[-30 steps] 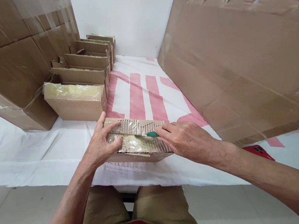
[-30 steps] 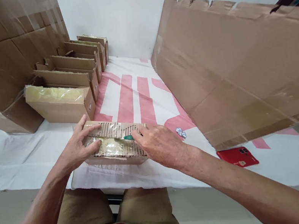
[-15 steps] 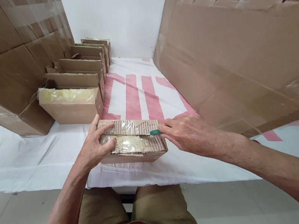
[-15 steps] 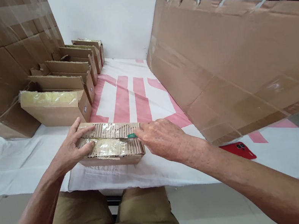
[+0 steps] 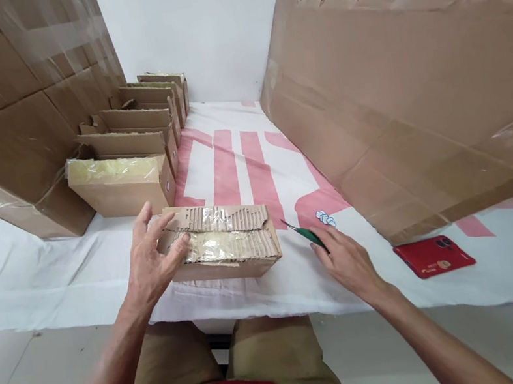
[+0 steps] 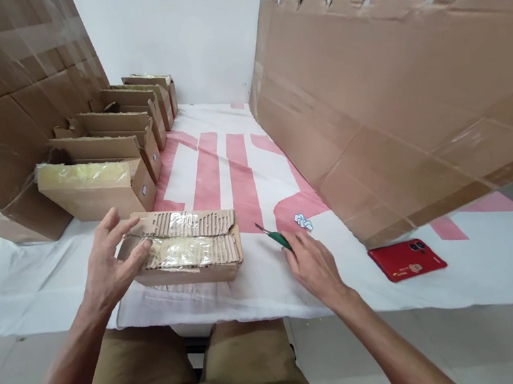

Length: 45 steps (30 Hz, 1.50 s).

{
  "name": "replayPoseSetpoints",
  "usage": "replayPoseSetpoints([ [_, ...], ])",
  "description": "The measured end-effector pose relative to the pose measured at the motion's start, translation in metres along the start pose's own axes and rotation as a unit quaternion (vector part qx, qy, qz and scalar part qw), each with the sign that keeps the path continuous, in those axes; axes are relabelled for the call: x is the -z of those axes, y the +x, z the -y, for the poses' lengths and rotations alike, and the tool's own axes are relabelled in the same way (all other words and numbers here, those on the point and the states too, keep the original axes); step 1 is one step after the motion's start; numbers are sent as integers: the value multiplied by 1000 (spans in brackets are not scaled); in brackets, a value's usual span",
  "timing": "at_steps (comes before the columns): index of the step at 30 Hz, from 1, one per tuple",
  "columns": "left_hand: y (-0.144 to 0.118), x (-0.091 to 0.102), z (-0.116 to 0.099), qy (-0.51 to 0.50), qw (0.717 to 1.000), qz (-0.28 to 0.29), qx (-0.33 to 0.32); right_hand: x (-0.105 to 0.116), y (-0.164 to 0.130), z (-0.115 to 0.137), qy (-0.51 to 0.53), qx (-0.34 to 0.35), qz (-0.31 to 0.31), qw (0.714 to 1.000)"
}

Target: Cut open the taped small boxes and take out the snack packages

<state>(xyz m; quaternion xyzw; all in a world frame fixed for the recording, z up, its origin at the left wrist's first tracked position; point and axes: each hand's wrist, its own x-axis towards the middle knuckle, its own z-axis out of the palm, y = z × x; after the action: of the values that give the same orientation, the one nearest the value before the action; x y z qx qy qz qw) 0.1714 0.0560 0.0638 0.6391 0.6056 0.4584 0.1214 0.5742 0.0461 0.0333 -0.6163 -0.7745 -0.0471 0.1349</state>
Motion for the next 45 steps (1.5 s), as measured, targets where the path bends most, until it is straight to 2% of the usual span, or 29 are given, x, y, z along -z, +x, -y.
replayPoseSetpoints([
  [2,-10,4,-4,25,999,-37,7,-27,-5,-3,-18,-5,21,1000],
  [4,-21,9,-6,41,997,-55,33,-35,-4,-1,-7,2,29,1000],
  [7,-35,12,-7,46,995,-62,64,-14,4,17,81,17,-13,996],
  [11,-45,7,-6,69,993,-90,45,26,17,65,214,76,-73,971],
  [14,-52,1,-7,98,987,-128,10,39,19,98,142,106,-125,976],
  [17,-57,-2,-8,111,982,-151,-30,41,16,114,53,99,-169,979],
  [21,-59,-3,-7,99,979,-172,-45,41,18,119,22,112,-143,983],
  [25,-58,-5,-11,57,986,-158,-17,38,26,120,32,105,-83,990],
  [29,-57,-5,-15,19,990,-137,24,33,32,119,146,75,-43,985],
  [31,-57,-4,-16,9,991,-125,55,30,34,117,234,48,-24,971],
  [34,-55,-1,-13,-27,989,-105,104,28,38,117,357,11,-14,934],
  [37,-53,2,-8,-104,981,-75,147,27,37,122,409,-11,-76,909],
  [39,-51,3,-4,-158,974,-51,152,27,32,125,408,4,-136,903],
  [41,-50,6,1,-193,971,-39,140,30,25,125,404,58,-161,899],
  [43,-48,10,7,-224,966,-25,130,35,20,121,419,124,-127,891],
  [45,-47,17,13,-265,954,8,141,43,18,114,448,159,-78,876],
])
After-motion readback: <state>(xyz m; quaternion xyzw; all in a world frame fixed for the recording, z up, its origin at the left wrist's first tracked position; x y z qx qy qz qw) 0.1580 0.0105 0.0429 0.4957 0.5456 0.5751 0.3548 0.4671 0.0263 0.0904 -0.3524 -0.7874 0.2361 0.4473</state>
